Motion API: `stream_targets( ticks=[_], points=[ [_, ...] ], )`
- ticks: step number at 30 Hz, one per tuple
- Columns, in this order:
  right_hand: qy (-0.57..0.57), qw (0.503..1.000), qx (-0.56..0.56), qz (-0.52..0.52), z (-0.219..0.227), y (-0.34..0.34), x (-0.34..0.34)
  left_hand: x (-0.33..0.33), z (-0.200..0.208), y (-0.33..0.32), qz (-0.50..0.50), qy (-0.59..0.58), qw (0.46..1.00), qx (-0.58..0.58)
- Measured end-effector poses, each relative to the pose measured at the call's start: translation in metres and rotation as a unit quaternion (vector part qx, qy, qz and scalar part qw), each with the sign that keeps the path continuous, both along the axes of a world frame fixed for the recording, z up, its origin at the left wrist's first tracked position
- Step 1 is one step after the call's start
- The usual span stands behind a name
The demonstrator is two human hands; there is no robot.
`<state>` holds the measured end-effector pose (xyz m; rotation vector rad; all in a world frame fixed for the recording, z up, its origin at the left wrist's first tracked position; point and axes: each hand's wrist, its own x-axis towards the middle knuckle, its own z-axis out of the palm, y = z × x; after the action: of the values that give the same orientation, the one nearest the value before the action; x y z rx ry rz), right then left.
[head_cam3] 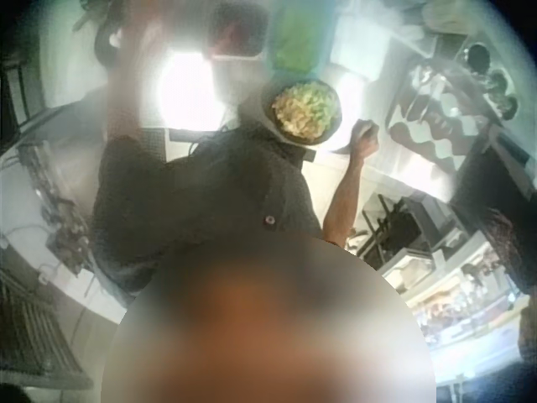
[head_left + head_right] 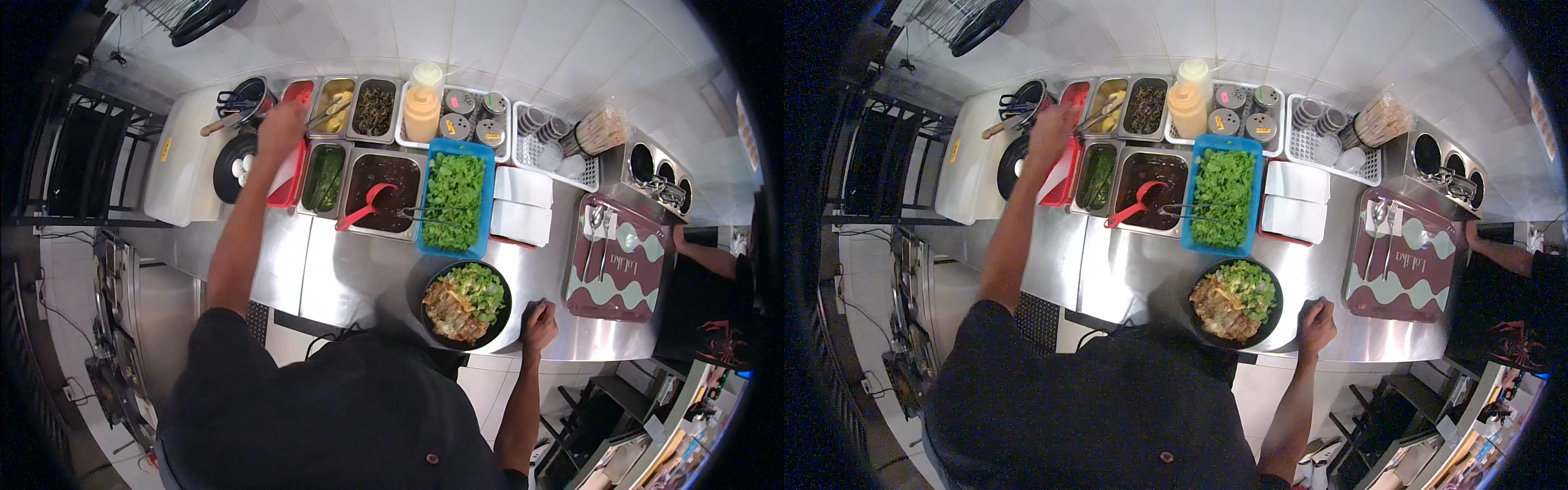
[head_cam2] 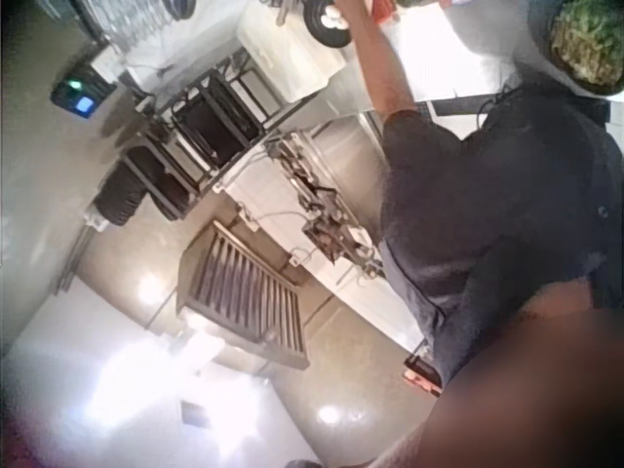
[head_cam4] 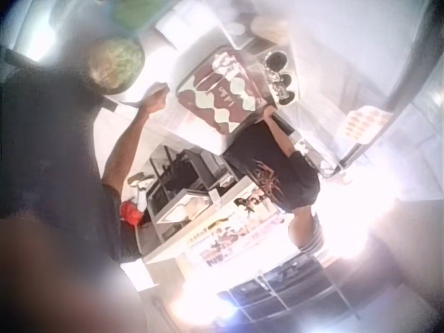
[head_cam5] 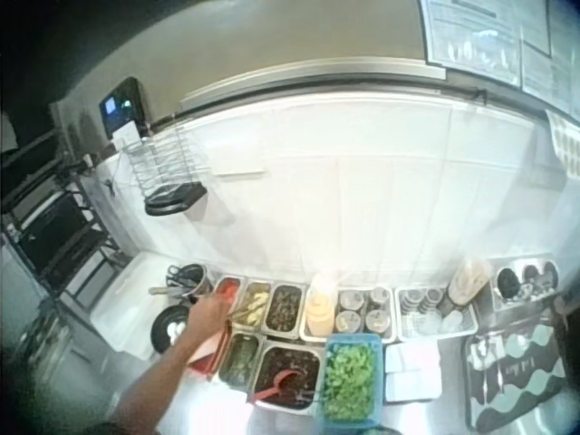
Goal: The person cracks eggs into a bowl, whisks them, and pours the mixture into a pan with meat. They then scoop rice into a bowl, add the cooked egg and meat mixture, and top it with lettuce and shredded cheese before handing the bowl to a customer.
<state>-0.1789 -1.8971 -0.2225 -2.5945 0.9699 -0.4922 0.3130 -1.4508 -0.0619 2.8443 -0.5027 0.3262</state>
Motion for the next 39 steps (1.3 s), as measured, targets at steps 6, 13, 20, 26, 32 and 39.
stream_targets(
  ticks=[6,13,20,26,32,39],
  points=[
    [-0.003,0.999,-0.028,-0.014,-0.013,-0.007,0.000,-0.071,-0.006,0.000,-0.040,0.173,0.976,0.128],
    [0.000,1.000,-0.008,-0.004,-0.003,-0.001,0.005,-0.134,-0.071,0.008,0.002,0.138,0.985,0.102],
    [-0.031,0.999,-0.018,-0.013,-0.004,0.002,0.004,-0.118,-0.057,0.000,-0.016,-0.009,0.996,0.091],
    [-0.020,1.000,-0.003,-0.008,0.005,0.005,0.012,-0.073,-0.065,0.023,-0.066,0.105,0.983,0.136],
    [-0.017,1.000,-0.021,-0.009,-0.002,0.001,0.006,-0.095,-0.013,0.032,-0.113,0.052,0.977,0.171],
    [-0.021,1.000,-0.009,-0.008,-0.002,0.001,0.005,-0.095,-0.014,0.033,-0.183,-0.051,0.961,0.199]
  ],
)
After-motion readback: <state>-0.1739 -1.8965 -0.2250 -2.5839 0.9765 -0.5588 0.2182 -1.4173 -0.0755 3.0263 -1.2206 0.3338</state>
